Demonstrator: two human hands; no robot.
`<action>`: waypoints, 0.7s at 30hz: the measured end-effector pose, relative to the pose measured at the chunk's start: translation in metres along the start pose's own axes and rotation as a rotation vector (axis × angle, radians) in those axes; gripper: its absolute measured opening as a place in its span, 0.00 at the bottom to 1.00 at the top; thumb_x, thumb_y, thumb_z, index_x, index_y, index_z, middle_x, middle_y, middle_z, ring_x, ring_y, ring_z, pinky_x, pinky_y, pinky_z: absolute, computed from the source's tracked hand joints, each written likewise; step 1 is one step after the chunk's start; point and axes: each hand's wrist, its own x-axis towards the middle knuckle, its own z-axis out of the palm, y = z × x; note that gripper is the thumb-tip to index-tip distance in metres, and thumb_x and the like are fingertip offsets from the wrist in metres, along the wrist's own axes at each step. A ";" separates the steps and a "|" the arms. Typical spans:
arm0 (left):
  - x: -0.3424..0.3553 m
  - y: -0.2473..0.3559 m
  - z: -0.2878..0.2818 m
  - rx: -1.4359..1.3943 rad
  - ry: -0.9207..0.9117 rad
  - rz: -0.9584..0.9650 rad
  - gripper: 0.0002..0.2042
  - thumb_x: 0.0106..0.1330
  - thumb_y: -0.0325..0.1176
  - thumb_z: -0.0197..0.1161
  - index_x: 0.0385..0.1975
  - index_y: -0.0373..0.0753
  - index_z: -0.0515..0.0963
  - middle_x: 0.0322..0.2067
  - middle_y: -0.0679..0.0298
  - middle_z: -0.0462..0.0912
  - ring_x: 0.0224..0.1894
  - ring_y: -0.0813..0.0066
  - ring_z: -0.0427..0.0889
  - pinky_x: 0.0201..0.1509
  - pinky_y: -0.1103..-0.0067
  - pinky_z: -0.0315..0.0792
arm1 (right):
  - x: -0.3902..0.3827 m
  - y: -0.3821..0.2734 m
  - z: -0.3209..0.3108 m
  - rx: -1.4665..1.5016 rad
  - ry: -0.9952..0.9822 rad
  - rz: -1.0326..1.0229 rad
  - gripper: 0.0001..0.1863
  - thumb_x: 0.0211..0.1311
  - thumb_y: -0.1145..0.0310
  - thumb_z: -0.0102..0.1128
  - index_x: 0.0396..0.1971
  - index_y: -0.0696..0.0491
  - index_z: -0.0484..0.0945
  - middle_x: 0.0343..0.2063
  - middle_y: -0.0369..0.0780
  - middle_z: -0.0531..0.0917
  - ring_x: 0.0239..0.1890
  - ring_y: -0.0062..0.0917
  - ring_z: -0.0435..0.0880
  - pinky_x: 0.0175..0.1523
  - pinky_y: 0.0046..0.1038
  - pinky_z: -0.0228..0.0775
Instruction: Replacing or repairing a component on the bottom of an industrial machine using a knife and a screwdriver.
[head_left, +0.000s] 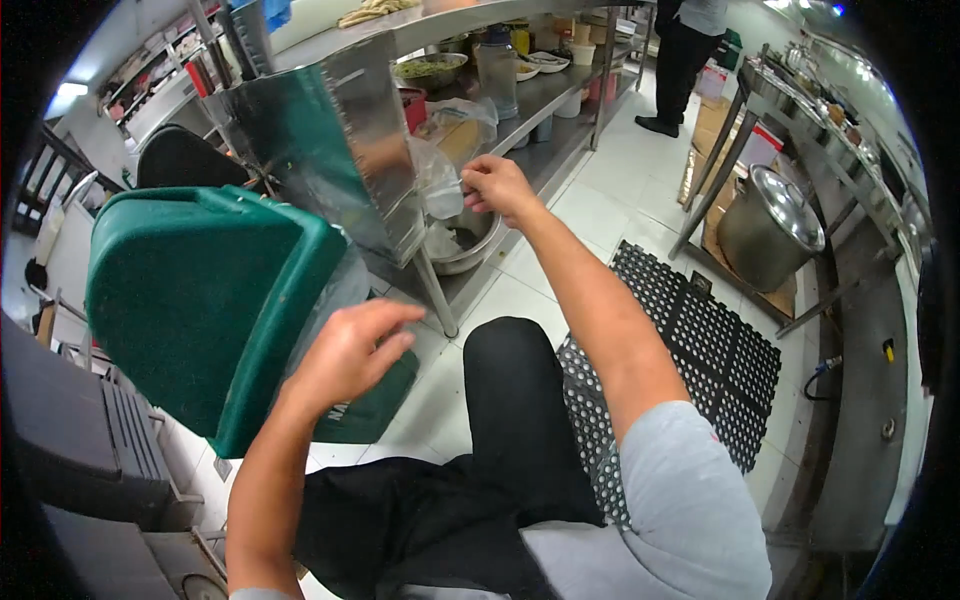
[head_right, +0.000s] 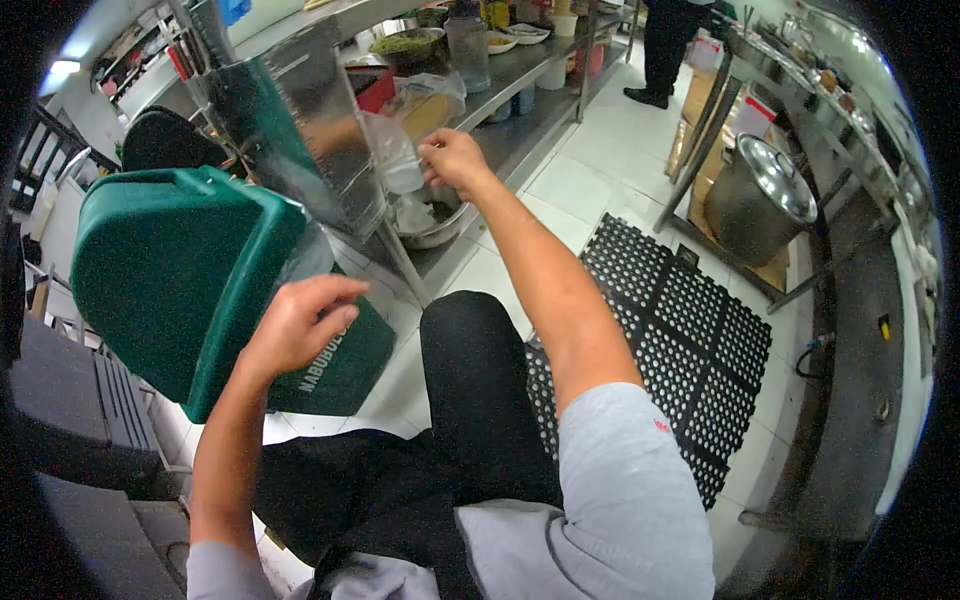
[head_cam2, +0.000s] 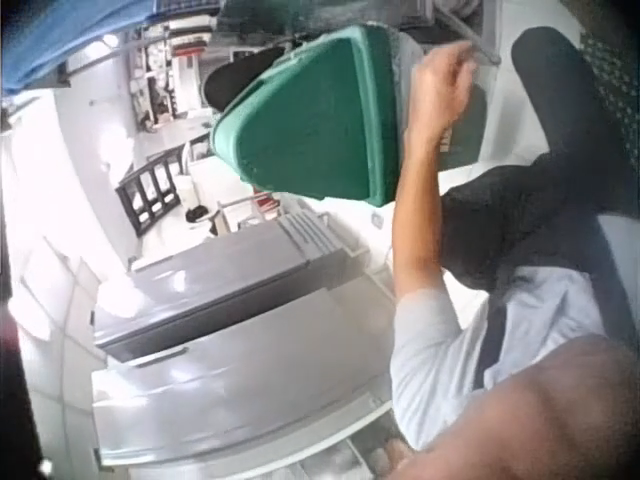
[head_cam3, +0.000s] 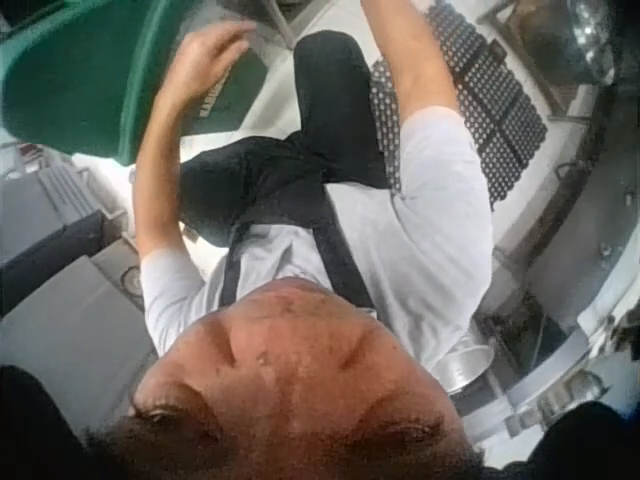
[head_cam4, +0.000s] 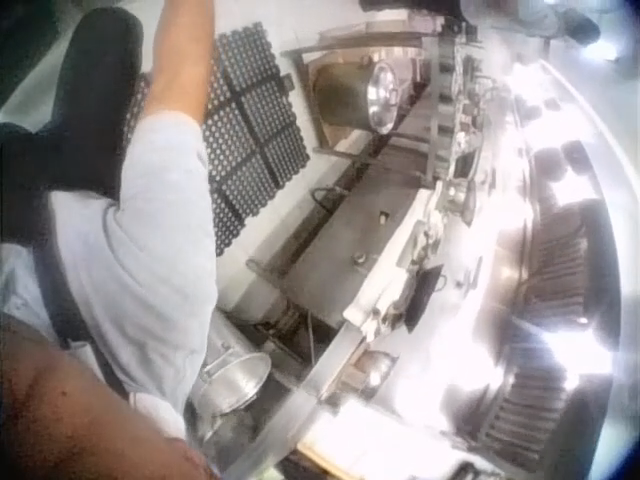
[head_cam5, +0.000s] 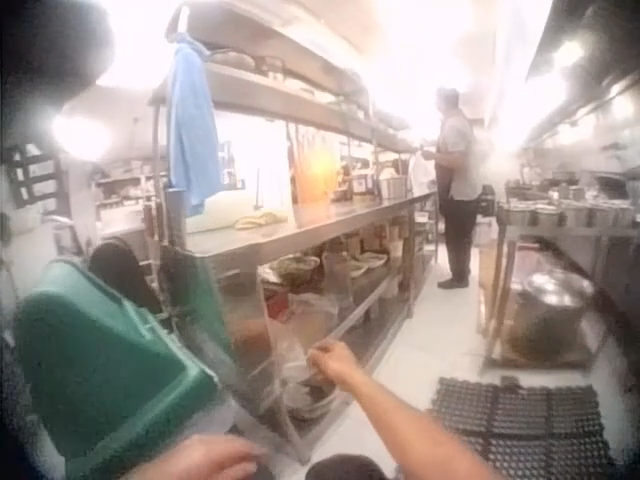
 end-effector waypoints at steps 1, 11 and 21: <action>0.024 -0.001 0.007 0.028 0.039 0.017 0.14 0.64 0.28 0.65 0.49 0.35 0.81 0.42 0.52 0.85 0.41 0.56 0.86 0.46 0.69 0.78 | 0.013 0.003 0.000 -0.012 -0.021 -0.004 0.09 0.67 0.68 0.59 0.43 0.55 0.79 0.32 0.37 0.83 0.26 0.22 0.84 0.28 0.23 0.76; 0.250 -0.069 0.045 0.237 0.613 -0.070 0.15 0.61 0.29 0.60 0.48 0.36 0.81 0.45 0.49 0.85 0.46 0.53 0.85 0.52 0.64 0.77 | 0.223 -0.033 -0.011 -0.693 0.124 -0.625 0.14 0.55 0.63 0.61 0.37 0.54 0.86 0.39 0.50 0.86 0.44 0.47 0.85 0.50 0.42 0.78; 0.395 -0.212 0.031 0.877 0.798 -0.608 0.22 0.67 0.36 0.56 0.62 0.42 0.72 0.69 0.56 0.64 0.69 0.46 0.62 0.71 0.40 0.45 | 0.316 -0.018 0.020 -1.068 -0.040 -0.650 0.22 0.64 0.50 0.55 0.36 0.54 0.87 0.45 0.51 0.85 0.48 0.49 0.85 0.54 0.42 0.77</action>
